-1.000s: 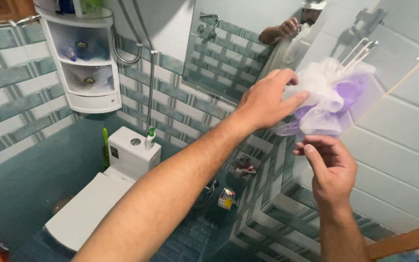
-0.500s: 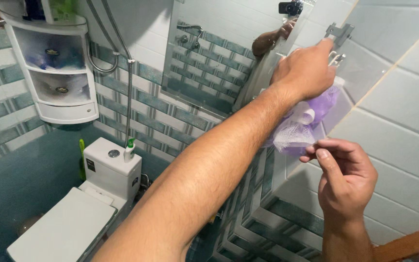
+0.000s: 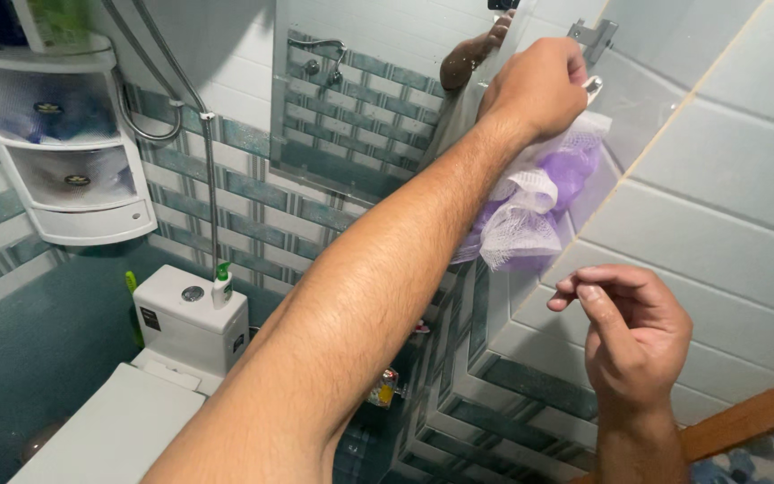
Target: The person rinses a loofah under a tap, applies liquid soap from a bottle, and rubs the loofah with their hands to create foam.
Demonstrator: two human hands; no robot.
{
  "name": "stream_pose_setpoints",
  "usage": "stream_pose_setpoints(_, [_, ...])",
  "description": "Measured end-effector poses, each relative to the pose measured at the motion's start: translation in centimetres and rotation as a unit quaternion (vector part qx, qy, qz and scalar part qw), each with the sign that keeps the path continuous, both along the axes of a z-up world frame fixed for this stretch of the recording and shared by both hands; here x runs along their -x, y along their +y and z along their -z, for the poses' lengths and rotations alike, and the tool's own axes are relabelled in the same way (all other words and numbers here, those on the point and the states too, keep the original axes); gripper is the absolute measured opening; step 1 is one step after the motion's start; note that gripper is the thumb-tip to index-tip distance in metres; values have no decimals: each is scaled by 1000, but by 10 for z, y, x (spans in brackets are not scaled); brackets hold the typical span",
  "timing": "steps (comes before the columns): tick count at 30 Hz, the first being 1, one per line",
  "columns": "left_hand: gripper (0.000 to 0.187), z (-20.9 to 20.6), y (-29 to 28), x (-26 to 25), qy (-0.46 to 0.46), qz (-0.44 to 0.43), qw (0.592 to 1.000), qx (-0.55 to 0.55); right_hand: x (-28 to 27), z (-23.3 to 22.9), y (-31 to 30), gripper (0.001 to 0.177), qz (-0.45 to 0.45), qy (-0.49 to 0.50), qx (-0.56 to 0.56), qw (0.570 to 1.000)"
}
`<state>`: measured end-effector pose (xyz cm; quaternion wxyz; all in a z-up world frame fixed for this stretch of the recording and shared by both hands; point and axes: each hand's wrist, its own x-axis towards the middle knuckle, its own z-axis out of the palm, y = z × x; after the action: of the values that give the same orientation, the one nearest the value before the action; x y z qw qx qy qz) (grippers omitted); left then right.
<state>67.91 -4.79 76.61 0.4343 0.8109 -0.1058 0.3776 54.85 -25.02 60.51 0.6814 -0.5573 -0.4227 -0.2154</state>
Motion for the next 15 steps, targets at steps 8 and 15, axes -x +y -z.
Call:
stream_pose_setpoints(8, [7, -6, 16, -8, -78, 44, 996, -10, 17, -5, 10, 7, 8, 2, -13, 1000])
stream_pose_setpoints(15, [21, -3, 35, -7, -128, 80, 988, -36, 28, -5, 29, 11, 23, 18, 1, 1000])
